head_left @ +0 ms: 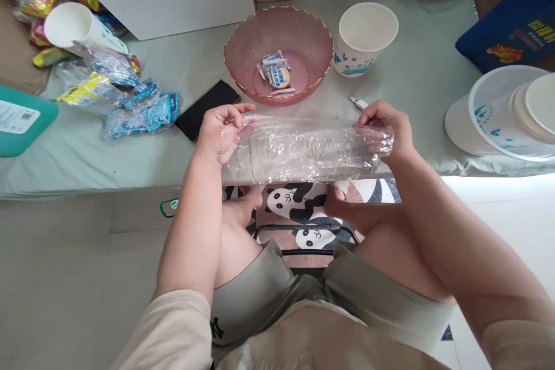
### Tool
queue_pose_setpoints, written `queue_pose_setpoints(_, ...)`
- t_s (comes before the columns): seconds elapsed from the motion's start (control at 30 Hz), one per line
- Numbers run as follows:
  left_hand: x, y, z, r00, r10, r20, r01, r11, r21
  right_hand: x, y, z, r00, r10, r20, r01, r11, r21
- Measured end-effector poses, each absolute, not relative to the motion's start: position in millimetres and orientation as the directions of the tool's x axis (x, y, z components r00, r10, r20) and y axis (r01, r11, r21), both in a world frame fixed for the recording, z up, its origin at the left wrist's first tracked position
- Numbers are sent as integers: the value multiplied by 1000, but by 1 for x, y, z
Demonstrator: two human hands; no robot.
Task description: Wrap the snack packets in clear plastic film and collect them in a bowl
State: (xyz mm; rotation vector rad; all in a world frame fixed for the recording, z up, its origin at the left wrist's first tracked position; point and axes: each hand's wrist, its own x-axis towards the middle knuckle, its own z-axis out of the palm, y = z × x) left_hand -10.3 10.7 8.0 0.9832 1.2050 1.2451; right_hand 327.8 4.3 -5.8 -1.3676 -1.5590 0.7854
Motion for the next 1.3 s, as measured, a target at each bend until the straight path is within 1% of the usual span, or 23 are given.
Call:
queue_pose_setpoints(0.07, -15, 10, 10, -75, 988, -134, -145, 122, 982, 329, 3, -6, 15, 944, 330, 442, 290, -849)
queue_pose_setpoints(0.13, -18, 9, 9, -47, 981, -186, -101, 181, 978, 330, 3, -7, 27, 929, 370, 449, 320, -835)
queue_pose_setpoints(0.2, -19, 9, 5, -31, 975, -220, -18, 219, 976, 331, 4, -9, 34, 937, 347, 452, 295, -842)
queue_pose_setpoints(0.23, -19, 10, 3, -47, 977, -210, 19, 211, 977, 332, 5, -10, 24, 944, 329, 461, 281, -842)
queue_pose_setpoints(0.37, -19, 13, -5, -137, 985, -100, 65, 110, 992, 337, 8, -17, -31, 960, 279, 508, 255, -823)
queue_pose_setpoints(0.47, -19, 14, -5, -141, 988, -58, 45, 65, 997, 339, 8, -23, -39, 981, 188, 475, 184, -860)
queue_pose_setpoints(0.57, -20, 13, -1, -125, 987, -104, 9, 106, 994, 339, 7, -25, -92, 988, 127, 488, 156, -859)
queue_pose_setpoints(0.6, -21, 13, 0, -112, 984, -137, -1, 138, 990, 339, 7, -25, -111, 984, 140, 500, 177, -848)
queue_pose_setpoints(0.67, -23, 11, 2, -71, 978, -198, -11, 198, 980, 338, 7, -24, -134, 967, 217, 505, 255, -824)
queue_pose_setpoints(0.73, -25, 9, 3, -30, 972, -231, -14, 231, 973, 338, 8, -24, -138, 944, 301, 485, 329, -810)
queue_pose_setpoints(0.77, -25, 8, 3, -15, 971, -239, -17, 238, 971, 338, 8, -23, -135, 941, 312, 472, 337, -815)
queue_pose_setpoints(0.87, -25, 7, 5, -4, 968, -250, -52, 249, 967, 339, 7, -24, -136, 964, 230, 451, 267, -852)
queue_pose_setpoints(0.97, -24, 8, 7, 0, 966, -257, -76, 256, 964, 339, 7, -23, -155, 975, 158, 473, 214, -855)
queue_pose_setpoints(1.07, -24, 9, 7, -18, 965, -260, -63, 259, 964, 337, 5, -19, -138, 968, 211, 478, 252, -841)
queue_pose_setpoints(1.17, -25, 10, 6, -33, 954, -299, -40, 298, 954, 335, 4, -15, -80, 959, 271, 473, 276, -837)
queue_pose_setpoints(1.3, -30, 14, 3, 12, 941, -338, -82, 338, 938, 335, 3, -10, -19, 963, 267, 407, 252, -878)
